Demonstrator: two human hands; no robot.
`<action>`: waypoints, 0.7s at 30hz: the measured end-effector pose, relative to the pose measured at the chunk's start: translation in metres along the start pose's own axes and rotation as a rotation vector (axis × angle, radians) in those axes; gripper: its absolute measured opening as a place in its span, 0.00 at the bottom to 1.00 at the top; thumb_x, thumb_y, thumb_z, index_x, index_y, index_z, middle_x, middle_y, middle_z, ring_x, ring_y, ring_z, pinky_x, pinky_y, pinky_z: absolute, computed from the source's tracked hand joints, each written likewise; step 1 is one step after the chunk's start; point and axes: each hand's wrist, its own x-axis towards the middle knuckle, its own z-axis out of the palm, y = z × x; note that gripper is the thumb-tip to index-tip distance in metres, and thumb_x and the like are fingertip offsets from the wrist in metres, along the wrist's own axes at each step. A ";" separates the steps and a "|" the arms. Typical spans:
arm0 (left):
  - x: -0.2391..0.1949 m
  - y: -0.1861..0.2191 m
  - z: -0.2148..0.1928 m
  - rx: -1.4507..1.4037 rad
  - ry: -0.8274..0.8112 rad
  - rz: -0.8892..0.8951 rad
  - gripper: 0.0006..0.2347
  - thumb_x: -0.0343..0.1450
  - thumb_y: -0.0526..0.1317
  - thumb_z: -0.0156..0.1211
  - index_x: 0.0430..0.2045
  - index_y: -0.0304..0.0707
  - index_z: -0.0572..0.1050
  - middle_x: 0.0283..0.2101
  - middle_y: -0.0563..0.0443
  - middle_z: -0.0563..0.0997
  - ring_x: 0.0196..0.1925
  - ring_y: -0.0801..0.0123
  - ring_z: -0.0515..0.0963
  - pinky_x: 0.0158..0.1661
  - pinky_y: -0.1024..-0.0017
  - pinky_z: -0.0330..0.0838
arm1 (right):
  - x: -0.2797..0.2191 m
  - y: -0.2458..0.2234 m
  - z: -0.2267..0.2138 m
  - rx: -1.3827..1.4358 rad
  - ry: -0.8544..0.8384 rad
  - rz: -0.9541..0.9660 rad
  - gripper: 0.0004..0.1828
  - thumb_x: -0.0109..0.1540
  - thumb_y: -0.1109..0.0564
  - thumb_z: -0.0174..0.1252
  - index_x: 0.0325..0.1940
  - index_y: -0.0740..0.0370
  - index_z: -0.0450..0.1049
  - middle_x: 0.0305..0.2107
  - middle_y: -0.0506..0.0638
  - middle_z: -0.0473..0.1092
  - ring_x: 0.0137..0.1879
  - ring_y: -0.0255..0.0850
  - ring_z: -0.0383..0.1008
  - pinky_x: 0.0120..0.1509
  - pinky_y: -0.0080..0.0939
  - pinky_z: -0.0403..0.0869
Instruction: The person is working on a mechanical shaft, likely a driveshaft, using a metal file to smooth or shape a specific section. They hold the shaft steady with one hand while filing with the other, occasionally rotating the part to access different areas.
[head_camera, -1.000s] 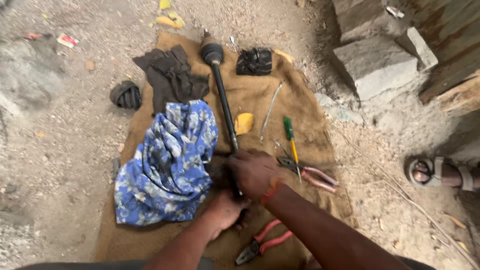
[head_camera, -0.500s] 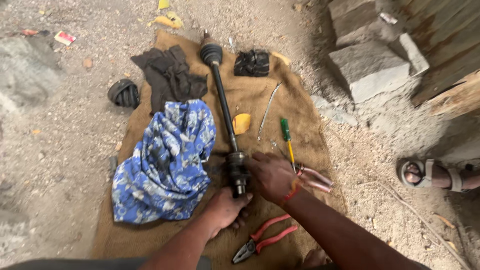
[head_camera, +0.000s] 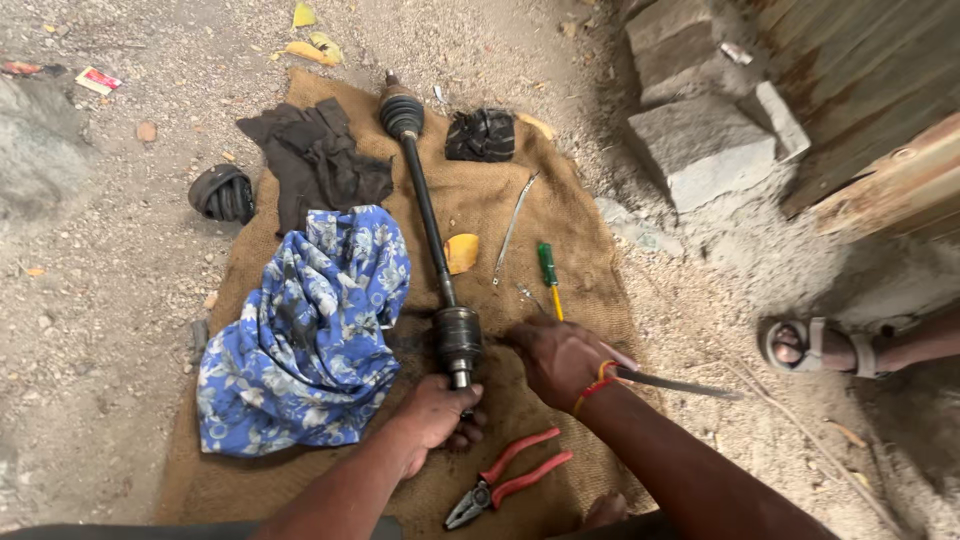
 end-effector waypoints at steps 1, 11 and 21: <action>-0.003 -0.001 0.000 0.008 0.026 0.004 0.10 0.74 0.44 0.58 0.40 0.38 0.74 0.30 0.48 0.83 0.26 0.67 0.80 0.27 0.69 0.73 | -0.007 0.006 0.003 -0.036 -0.016 -0.031 0.17 0.63 0.57 0.52 0.55 0.48 0.77 0.40 0.53 0.77 0.47 0.50 0.79 0.52 0.50 0.77; -0.045 0.017 0.013 0.091 0.332 0.131 0.13 0.72 0.44 0.65 0.33 0.28 0.75 0.26 0.44 0.79 0.23 0.64 0.76 0.26 0.63 0.69 | -0.012 0.010 -0.006 0.419 0.150 0.251 0.16 0.65 0.52 0.53 0.55 0.54 0.76 0.46 0.55 0.78 0.52 0.52 0.79 0.57 0.51 0.75; -0.032 0.007 -0.006 0.090 0.128 -0.104 0.13 0.74 0.46 0.60 0.44 0.36 0.73 0.31 0.47 0.84 0.26 0.68 0.81 0.28 0.72 0.73 | 0.008 0.005 0.019 0.299 0.053 0.102 0.13 0.65 0.53 0.51 0.51 0.57 0.75 0.41 0.62 0.77 0.50 0.58 0.78 0.57 0.55 0.74</action>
